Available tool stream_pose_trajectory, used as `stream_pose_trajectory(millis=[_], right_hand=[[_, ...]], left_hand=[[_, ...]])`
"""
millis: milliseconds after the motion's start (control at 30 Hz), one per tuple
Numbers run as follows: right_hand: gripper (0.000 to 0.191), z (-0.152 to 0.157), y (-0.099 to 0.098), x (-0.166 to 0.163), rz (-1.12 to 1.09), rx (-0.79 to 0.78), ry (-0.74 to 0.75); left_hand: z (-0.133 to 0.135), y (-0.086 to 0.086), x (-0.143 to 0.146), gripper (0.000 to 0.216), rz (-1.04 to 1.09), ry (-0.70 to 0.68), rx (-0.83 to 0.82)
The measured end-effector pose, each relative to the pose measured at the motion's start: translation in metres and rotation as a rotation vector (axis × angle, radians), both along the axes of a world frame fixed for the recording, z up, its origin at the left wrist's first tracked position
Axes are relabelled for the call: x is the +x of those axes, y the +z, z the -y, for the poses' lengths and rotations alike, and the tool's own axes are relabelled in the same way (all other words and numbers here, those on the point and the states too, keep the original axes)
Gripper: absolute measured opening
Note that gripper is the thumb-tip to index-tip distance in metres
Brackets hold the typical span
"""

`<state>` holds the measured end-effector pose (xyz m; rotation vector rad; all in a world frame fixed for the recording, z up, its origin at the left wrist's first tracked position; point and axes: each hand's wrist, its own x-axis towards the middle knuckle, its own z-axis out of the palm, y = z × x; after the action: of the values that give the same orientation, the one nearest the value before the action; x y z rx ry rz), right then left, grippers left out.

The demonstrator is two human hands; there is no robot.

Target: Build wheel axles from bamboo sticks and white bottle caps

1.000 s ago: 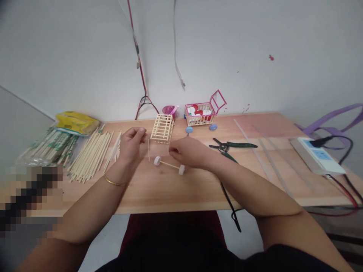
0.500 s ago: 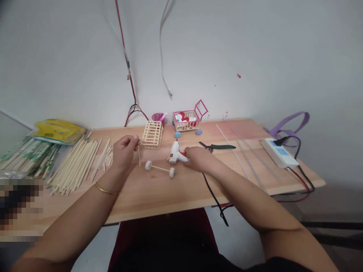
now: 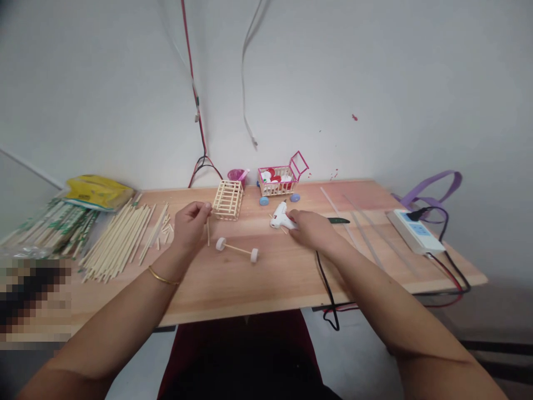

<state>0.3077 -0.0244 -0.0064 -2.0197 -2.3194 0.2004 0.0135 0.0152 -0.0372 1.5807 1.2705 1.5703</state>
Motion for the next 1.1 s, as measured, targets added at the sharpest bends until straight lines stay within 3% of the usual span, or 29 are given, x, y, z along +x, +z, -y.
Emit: stream_pose_trajectory(millis=[200, 433, 533, 633, 733, 833, 1100], right_hand=[[0.033, 0.006, -0.007, -0.006, -0.139, 0.074, -0.011], [0.031, 0.018, -0.017, -0.019, -0.093, 0.085, 0.029], [0.026, 0.022, -0.012, -0.009, -0.169, 0.13, 0.017], [0.026, 0.026, -0.005, 0.013, -0.1, 0.135, -0.119], [0.031, 0.028, -0.003, 0.032, 0.06, -0.011, -0.237], [0.024, 0.024, -0.009, 0.041, 0.084, -0.089, -0.188], [0.025, -0.001, -0.018, 0.052, 0.132, 0.026, -0.175]], left_hand=[[0.0, 0.0, 0.0, 0.026, -0.025, -0.011, -0.018], [0.0, -0.001, 0.001, 0.025, -0.019, -0.018, -0.029], [0.001, -0.001, 0.0, 0.025, -0.021, -0.016, -0.023], [0.0, -0.001, 0.0, 0.025, -0.02, -0.015, -0.019], [-0.001, -0.002, 0.001, 0.025, -0.014, -0.011, -0.03], [-0.001, -0.002, 0.0, 0.026, -0.023, -0.009, -0.031], [-0.002, 0.0, -0.001, 0.029, -0.055, -0.001, -0.031]])
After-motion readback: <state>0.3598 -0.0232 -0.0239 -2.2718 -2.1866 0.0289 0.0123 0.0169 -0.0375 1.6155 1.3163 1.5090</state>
